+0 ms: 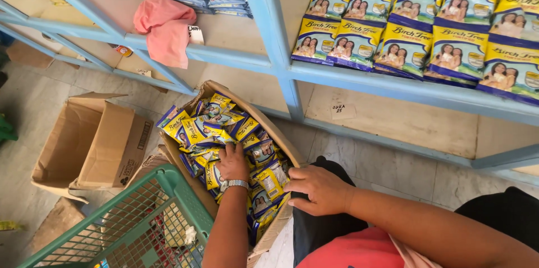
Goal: Stocking grocery shelves with sachets of milk powder from a cardboard box.
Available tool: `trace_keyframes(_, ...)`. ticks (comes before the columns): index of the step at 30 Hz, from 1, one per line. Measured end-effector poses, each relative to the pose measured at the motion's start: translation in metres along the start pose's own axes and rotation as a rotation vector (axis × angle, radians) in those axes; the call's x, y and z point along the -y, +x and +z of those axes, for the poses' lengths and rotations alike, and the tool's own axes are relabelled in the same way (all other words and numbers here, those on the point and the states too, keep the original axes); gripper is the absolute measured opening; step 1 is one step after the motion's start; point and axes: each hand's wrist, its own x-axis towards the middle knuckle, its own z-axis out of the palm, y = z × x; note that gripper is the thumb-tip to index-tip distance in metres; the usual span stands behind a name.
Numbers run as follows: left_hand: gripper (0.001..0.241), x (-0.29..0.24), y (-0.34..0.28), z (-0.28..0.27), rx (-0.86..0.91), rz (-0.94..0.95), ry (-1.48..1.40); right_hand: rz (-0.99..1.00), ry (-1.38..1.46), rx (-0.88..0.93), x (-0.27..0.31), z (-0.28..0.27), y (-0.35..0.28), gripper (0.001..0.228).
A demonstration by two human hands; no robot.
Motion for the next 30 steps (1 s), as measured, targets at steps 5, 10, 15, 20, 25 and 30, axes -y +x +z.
trace_keyframes(5, 0.023, 0.011, 0.004, 0.004, -0.086, 0.013, -0.130, -0.004, 0.026, -0.040, -0.006, 0.003, -0.006, 0.026)
trace_keyframes(10, 0.015, 0.007, 0.000, -0.070, -0.234, 0.035, -0.432, 0.122, 0.330, -0.032, -0.011, -0.003, -0.007, 0.018)
trace_keyframes(15, 0.010, -0.012, -0.005, -0.147, -0.209, 0.036, -1.063, 0.195, 0.569, -0.318, -0.048, 0.009, -0.017, 0.010)
trace_keyframes(20, 0.011, -0.056, -0.008, -0.181, -0.031, 0.069, -1.446, 0.430, 0.763, -0.415, -0.066, 0.004, -0.032, 0.018)
trace_keyframes(25, 0.011, -0.112, -0.023, -0.188, 0.150, 0.161, -1.619, 0.654, 0.986, -0.655, -0.061, -0.025, -0.064, 0.029)
trace_keyframes(30, 0.008, -0.158, -0.048, -0.195, 0.115, 0.424, -1.647, 0.701, 1.048, -0.680, -0.087, -0.055, -0.113, 0.058)
